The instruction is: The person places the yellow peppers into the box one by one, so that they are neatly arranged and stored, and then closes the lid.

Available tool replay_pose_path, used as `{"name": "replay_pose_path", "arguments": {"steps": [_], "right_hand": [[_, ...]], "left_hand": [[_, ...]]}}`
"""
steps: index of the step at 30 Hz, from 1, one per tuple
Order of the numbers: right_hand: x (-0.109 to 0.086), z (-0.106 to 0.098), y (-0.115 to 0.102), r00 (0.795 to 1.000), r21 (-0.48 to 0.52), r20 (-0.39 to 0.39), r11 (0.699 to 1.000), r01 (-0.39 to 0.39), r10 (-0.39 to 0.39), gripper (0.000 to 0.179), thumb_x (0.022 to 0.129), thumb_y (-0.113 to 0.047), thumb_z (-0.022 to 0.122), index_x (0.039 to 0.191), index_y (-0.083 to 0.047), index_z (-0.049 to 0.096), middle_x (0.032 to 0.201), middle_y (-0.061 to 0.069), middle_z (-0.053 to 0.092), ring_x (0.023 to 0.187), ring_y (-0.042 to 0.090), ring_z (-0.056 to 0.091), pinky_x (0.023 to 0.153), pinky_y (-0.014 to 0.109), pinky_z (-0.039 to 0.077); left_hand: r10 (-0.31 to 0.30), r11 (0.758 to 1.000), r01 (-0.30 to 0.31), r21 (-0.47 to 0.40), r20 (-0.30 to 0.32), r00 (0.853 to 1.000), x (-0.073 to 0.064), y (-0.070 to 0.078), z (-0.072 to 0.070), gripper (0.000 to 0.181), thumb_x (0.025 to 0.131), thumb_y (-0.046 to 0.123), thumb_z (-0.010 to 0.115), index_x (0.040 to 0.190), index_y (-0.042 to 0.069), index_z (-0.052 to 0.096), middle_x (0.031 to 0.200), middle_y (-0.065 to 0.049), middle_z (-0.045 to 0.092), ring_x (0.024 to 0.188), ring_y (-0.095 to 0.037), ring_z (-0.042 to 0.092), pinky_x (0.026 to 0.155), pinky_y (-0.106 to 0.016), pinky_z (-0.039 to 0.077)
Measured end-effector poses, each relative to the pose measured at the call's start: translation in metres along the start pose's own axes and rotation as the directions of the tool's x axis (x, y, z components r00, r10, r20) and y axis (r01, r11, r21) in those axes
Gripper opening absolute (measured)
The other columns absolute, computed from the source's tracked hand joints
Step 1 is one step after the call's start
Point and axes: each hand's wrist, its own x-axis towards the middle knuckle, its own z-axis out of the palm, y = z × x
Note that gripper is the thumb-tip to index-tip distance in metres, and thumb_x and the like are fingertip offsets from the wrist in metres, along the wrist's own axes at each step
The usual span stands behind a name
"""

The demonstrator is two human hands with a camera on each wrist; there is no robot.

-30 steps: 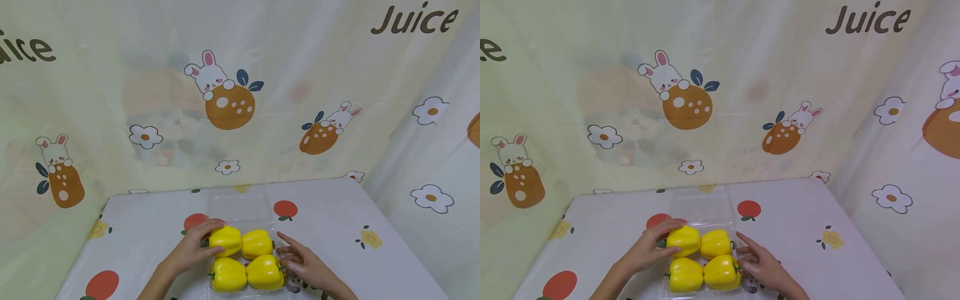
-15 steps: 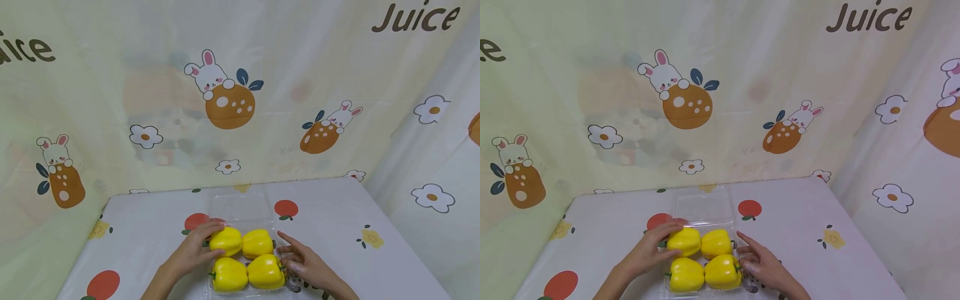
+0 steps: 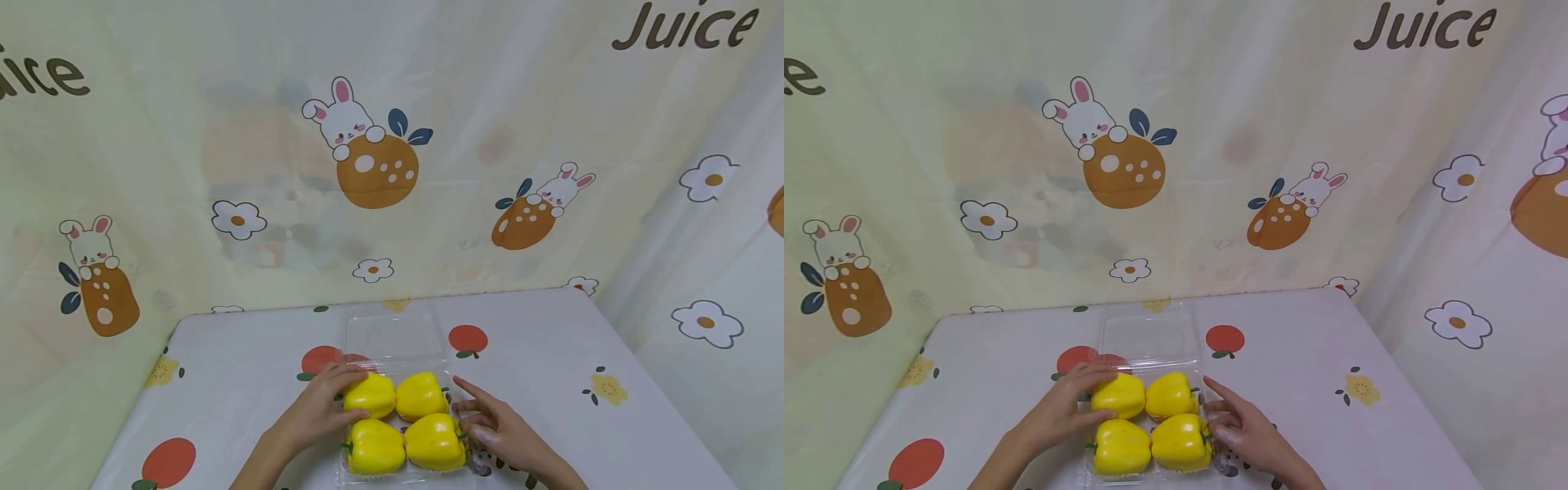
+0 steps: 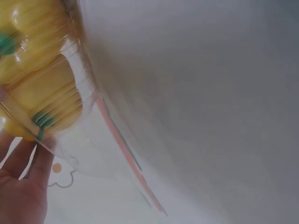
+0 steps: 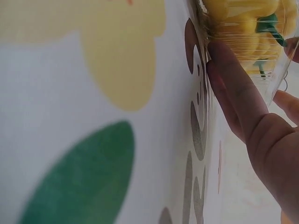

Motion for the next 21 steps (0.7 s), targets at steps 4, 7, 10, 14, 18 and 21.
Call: {"name": "replay_pose_path", "arguments": {"steps": [4, 7, 10, 14, 18, 21], "right_hand": [[-0.0008, -0.0014, 0.0, 1.0, 0.004, 0.004, 1.0, 0.005, -0.005, 0.077, 0.105, -0.012, 0.057, 0.171, -0.016, 0.018, 0.152, 0.036, 0.052, 0.12, 0.033, 0.072, 0.092, 0.034, 0.065], [-0.0009, -0.0021, 0.0008, 1.0, 0.007, 0.004, 1.0, 0.011, -0.011, 0.077, 0.105, -0.012, 0.057, 0.171, -0.015, 0.018, 0.152, 0.036, 0.052, 0.118, 0.032, 0.072, 0.091, 0.033, 0.065], [-0.0002, -0.0014, 0.0015, 1.0, 0.009, 0.009, 1.0, 0.011, -0.011, 0.076, 0.105, -0.012, 0.057, 0.171, -0.015, 0.018, 0.152, 0.036, 0.053, 0.117, 0.029, 0.073, 0.09, 0.03, 0.065], [0.0013, 0.0004, 0.001, 1.0, -0.002, 0.014, 1.0, 0.01, -0.01, 0.076, 0.105, -0.013, 0.056, 0.171, -0.016, 0.019, 0.151, 0.034, 0.054, 0.116, 0.026, 0.073, 0.09, 0.028, 0.064], [0.0012, 0.0001, -0.0002, 1.0, -0.005, 0.007, 1.0, 0.016, -0.016, 0.077, 0.104, -0.011, 0.057, 0.171, -0.016, 0.02, 0.15, 0.035, 0.054, 0.116, 0.029, 0.073, 0.09, 0.03, 0.065], [0.0005, -0.0012, 0.0002, 1.0, -0.002, 0.005, 1.0, 0.017, -0.017, 0.077, 0.104, -0.011, 0.056, 0.171, -0.016, 0.019, 0.15, 0.035, 0.054, 0.117, 0.03, 0.072, 0.091, 0.031, 0.065]], "left_hand": [[0.014, 1.0, -0.014, 0.009, -0.004, 1.0, 0.0026, 0.0007, 0.001, 0.059, 0.087, 0.042, 0.087, 0.138, 0.019, 0.07, 0.141, 0.009, 0.069, 0.128, -0.017, 0.056, 0.113, -0.049, 0.055], [0.013, 1.0, -0.013, -0.008, -0.007, 1.0, 0.0049, 0.0008, 0.0007, 0.057, 0.086, 0.043, 0.087, 0.136, 0.019, 0.071, 0.139, 0.008, 0.07, 0.128, -0.019, 0.057, 0.113, -0.052, 0.054], [-0.011, 0.999, 0.012, -0.047, 0.005, 1.0, 0.0045, 0.0002, -0.0013, 0.057, 0.086, 0.043, 0.088, 0.137, 0.021, 0.072, 0.141, 0.004, 0.069, 0.139, -0.031, 0.055, 0.118, -0.061, 0.048], [-0.022, 0.997, 0.024, -0.078, 0.025, 0.999, 0.0008, -0.0024, -0.0046, 0.058, 0.087, 0.043, 0.086, 0.139, 0.023, 0.07, 0.149, -0.002, 0.064, 0.151, -0.043, 0.044, 0.121, -0.069, 0.039], [0.01, 0.996, -0.009, -0.085, 0.014, 1.0, 0.0, -0.005, -0.0053, 0.053, 0.093, 0.044, 0.081, 0.14, 0.022, 0.07, 0.149, 0.001, 0.063, 0.148, -0.034, 0.049, 0.12, -0.063, 0.044], [0.04, 0.995, -0.041, -0.086, -0.012, 0.999, 0.0006, -0.007, -0.002, 0.048, 0.096, 0.041, 0.078, 0.139, 0.021, 0.071, 0.147, 0.005, 0.064, 0.144, -0.028, 0.053, 0.118, -0.058, 0.048]]}}
